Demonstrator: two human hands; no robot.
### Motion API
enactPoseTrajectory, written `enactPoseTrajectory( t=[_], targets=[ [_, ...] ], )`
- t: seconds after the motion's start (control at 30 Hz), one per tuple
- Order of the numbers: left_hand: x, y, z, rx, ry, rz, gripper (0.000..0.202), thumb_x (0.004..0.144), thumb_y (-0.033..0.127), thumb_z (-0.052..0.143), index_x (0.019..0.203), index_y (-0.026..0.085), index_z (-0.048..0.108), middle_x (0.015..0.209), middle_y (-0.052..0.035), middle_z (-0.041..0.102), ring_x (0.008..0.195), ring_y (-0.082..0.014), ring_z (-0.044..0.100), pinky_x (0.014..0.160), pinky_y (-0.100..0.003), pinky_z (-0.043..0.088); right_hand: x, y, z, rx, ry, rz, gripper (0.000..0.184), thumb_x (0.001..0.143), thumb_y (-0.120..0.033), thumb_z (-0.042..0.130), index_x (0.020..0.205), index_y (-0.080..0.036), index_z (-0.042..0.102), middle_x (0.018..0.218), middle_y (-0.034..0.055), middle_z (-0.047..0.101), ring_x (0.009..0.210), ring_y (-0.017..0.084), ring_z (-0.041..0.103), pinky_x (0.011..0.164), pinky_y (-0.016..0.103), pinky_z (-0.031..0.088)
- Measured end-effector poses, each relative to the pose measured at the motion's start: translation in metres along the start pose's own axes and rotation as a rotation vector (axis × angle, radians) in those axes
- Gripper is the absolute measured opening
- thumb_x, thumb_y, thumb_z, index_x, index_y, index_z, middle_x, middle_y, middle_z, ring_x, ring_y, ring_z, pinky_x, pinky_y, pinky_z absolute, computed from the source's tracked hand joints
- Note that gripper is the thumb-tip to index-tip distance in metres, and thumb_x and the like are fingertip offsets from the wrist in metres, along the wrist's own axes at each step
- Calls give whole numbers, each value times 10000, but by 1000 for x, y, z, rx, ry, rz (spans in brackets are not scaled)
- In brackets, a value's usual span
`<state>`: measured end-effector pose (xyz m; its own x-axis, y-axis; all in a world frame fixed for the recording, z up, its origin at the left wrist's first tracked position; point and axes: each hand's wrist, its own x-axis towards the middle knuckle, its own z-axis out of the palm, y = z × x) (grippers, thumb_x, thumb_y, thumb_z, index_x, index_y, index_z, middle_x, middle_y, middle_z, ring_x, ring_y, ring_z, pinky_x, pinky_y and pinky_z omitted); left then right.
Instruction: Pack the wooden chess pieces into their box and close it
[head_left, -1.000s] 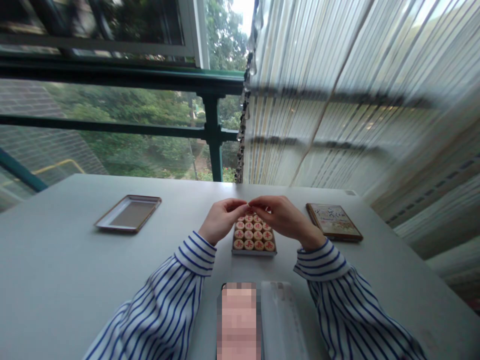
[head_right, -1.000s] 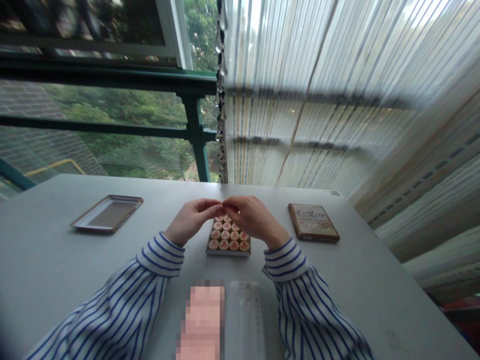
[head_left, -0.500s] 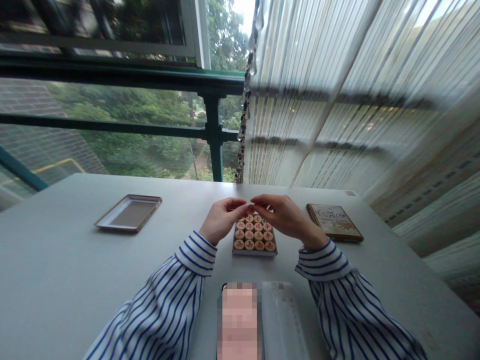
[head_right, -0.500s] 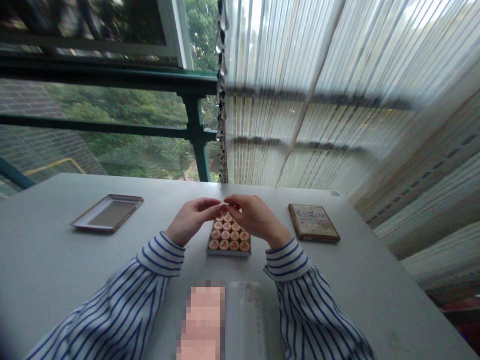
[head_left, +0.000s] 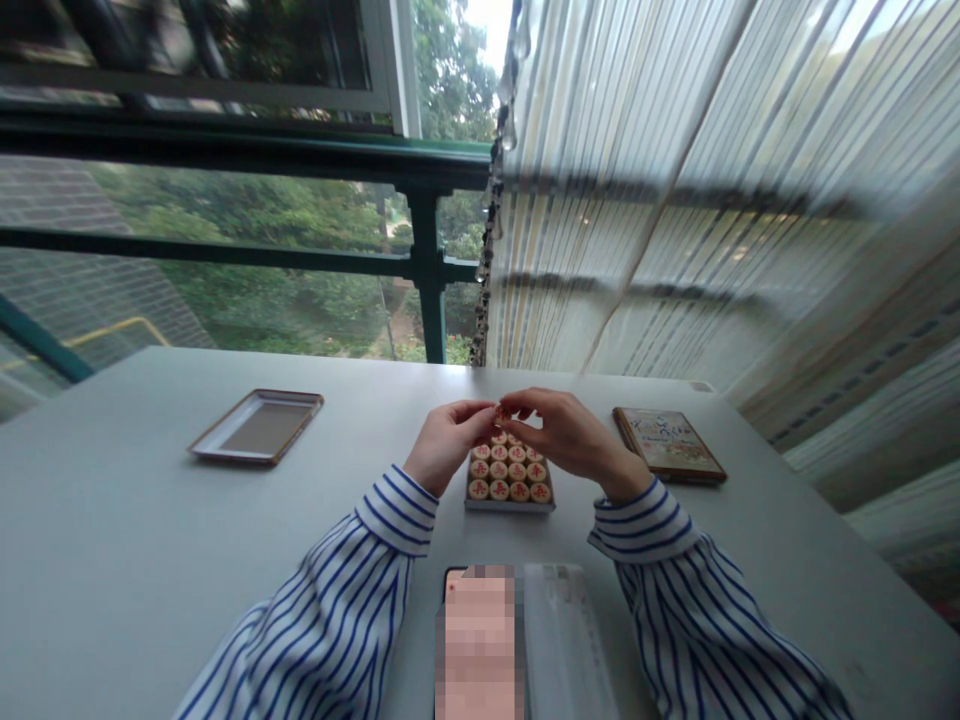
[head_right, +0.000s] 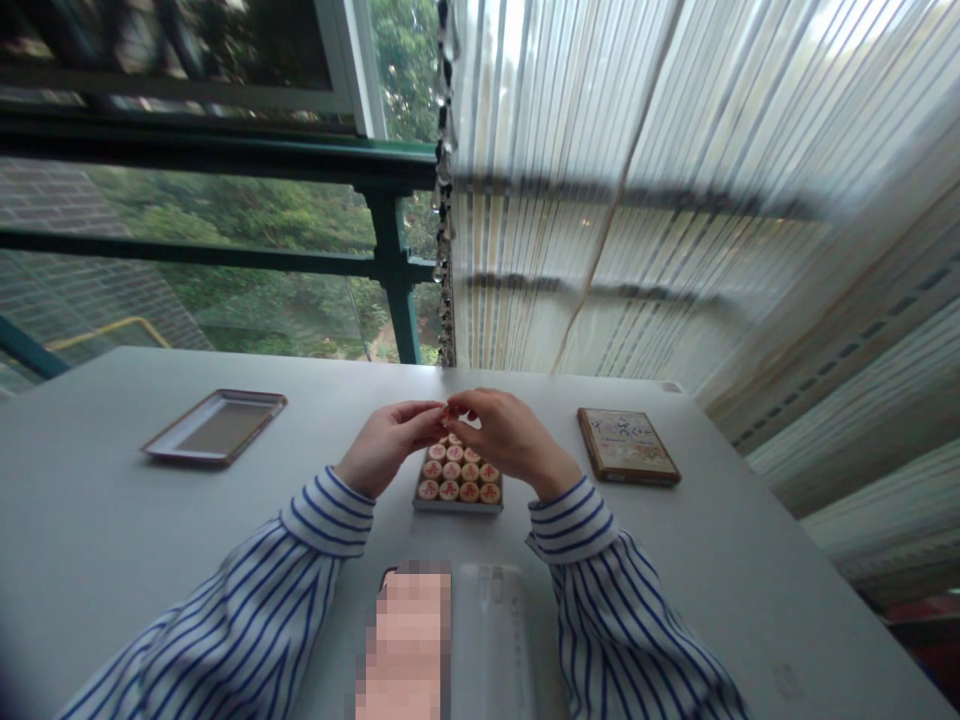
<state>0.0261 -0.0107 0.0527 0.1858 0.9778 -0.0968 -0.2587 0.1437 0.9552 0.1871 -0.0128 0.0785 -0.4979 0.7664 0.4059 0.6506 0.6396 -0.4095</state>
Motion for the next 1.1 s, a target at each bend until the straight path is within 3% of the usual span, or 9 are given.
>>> enactPoseTrajectory(
  t=[0.5,0.8,1.1],
  targets=[
    [0,-3,0,56,16,11,277,646,282,676,834,85,624,751,-79,659,656,-122,595,644,-260,458,0,2,2,-42,-16,5,201,808,-266,521,965,-180,612,850,52,640,786,148,562,711,293,417],
    [10,-8,-16,677,106,302,299,732,344,551,895,112,647,867,-95,666,741,-176,600,710,-300,458,0,4,0,-104,-33,5,211,826,-288,487,940,-173,621,827,50,640,760,140,559,699,281,416],
    [18,-15,-36,1133,121,298,347,777,313,464,1028,123,611,965,-109,638,796,-199,582,797,-320,424,-2,16,-2,-122,-38,57,223,818,-310,494,924,-171,631,812,56,653,727,140,574,672,268,427]
  ],
)
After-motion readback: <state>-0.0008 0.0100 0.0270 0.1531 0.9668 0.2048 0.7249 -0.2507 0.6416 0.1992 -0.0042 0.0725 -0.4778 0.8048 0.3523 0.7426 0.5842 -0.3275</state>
